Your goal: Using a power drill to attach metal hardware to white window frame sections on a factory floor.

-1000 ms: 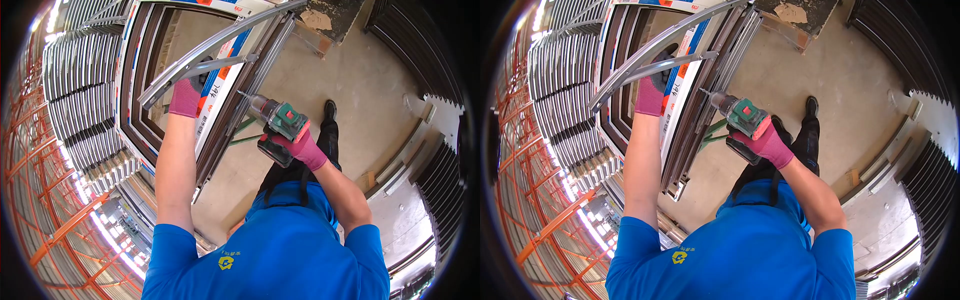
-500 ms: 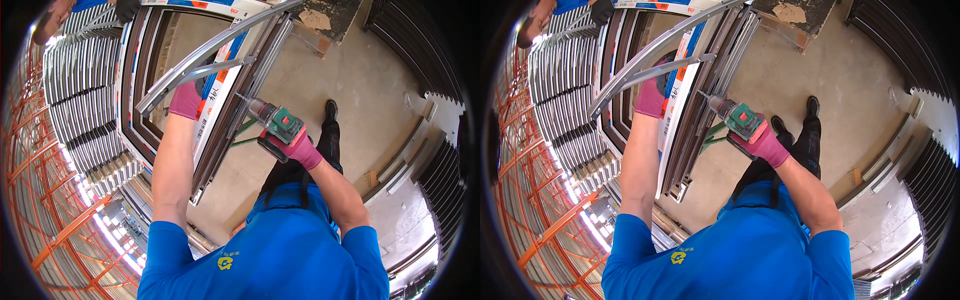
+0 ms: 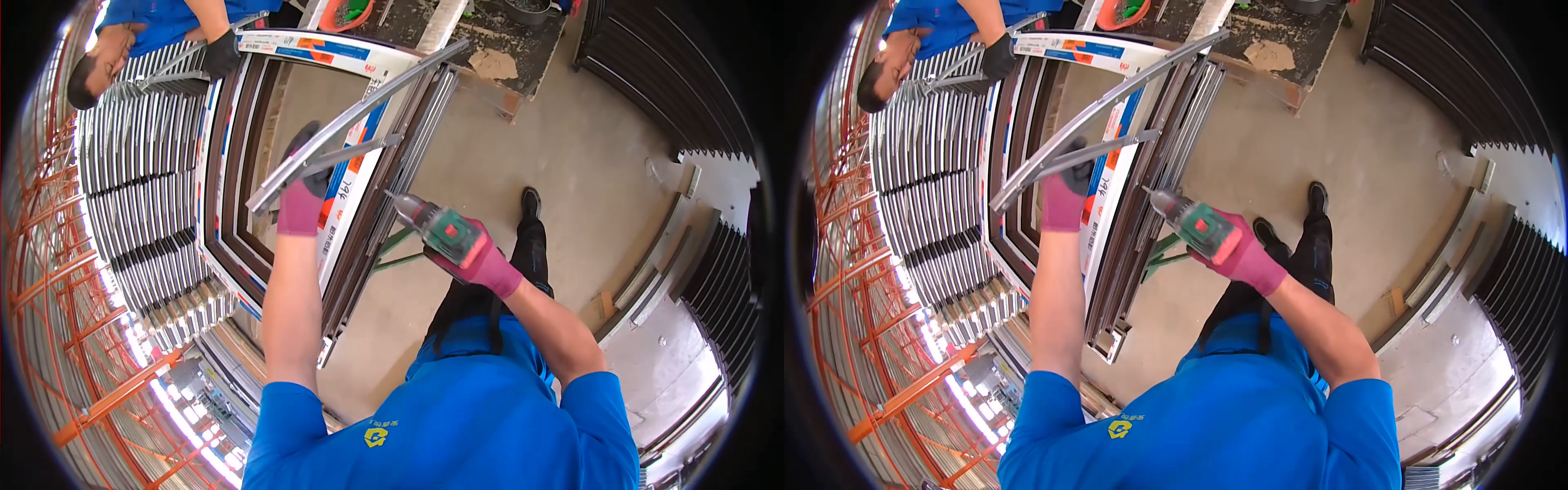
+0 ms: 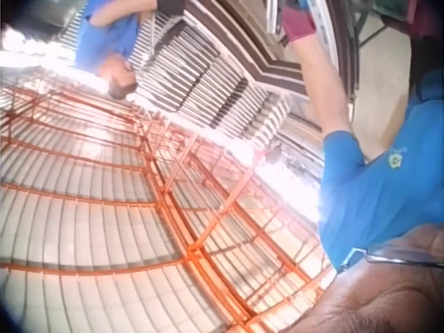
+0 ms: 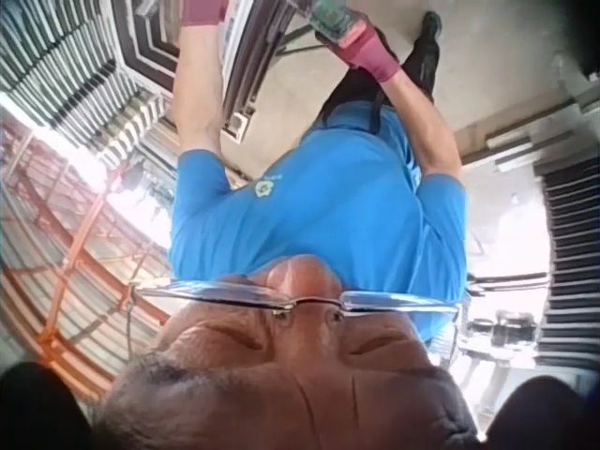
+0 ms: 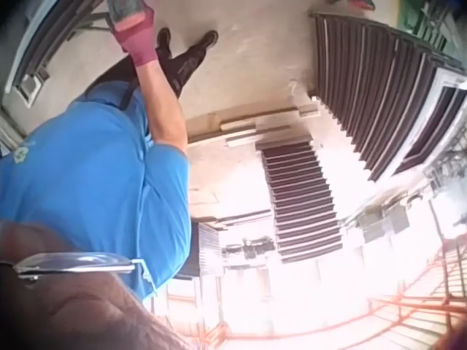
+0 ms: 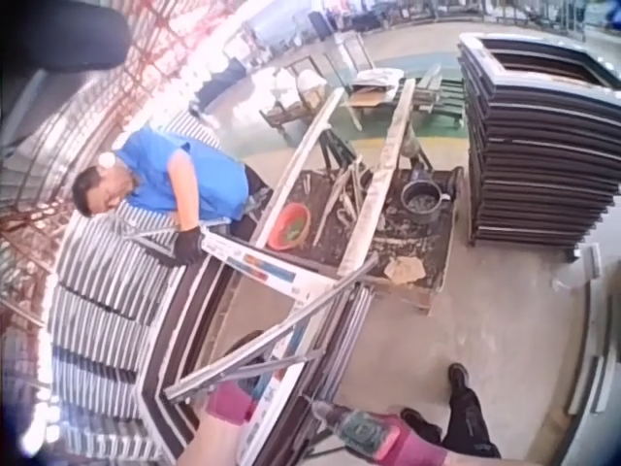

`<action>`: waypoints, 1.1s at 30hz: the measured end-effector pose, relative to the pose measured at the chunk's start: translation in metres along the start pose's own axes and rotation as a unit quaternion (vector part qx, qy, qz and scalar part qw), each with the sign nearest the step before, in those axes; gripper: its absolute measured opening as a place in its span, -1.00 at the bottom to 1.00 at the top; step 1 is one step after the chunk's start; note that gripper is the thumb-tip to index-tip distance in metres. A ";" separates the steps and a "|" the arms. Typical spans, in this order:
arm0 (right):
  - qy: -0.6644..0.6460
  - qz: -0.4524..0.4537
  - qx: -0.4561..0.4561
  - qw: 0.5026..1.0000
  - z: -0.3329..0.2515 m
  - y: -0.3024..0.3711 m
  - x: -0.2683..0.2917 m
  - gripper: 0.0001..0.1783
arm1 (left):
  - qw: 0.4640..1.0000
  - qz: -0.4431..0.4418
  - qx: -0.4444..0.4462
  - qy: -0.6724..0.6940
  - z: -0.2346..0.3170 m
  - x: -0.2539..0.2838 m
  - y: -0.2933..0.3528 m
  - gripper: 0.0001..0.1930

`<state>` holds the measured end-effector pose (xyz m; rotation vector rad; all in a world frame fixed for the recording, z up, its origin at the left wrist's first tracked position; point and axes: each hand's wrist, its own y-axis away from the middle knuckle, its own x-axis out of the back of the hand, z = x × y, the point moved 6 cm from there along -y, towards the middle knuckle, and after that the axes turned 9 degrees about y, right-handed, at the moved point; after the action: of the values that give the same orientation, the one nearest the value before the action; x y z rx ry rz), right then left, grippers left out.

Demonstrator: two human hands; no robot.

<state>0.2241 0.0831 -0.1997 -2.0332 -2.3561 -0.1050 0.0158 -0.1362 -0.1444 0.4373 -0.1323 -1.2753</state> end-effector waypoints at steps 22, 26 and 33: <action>-0.002 -0.004 -0.021 1.000 -0.066 0.060 0.088 -0.56 | 0.973 -0.206 -0.024 -0.105 -0.067 -0.084 0.166 -0.62; 0.079 0.015 -0.034 0.996 -0.070 0.059 0.108 -0.57 | 0.943 -0.169 0.193 0.213 -0.068 -0.060 0.172 -0.61; 0.183 0.111 -0.072 0.974 0.017 -0.026 0.180 -0.42 | 0.964 -0.119 0.071 0.226 0.012 -0.019 0.140 -0.61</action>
<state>0.1726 0.2583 -0.2057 -2.1023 -1.9411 -0.6020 0.1312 -0.0906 -0.0768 0.8773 0.2240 -1.3715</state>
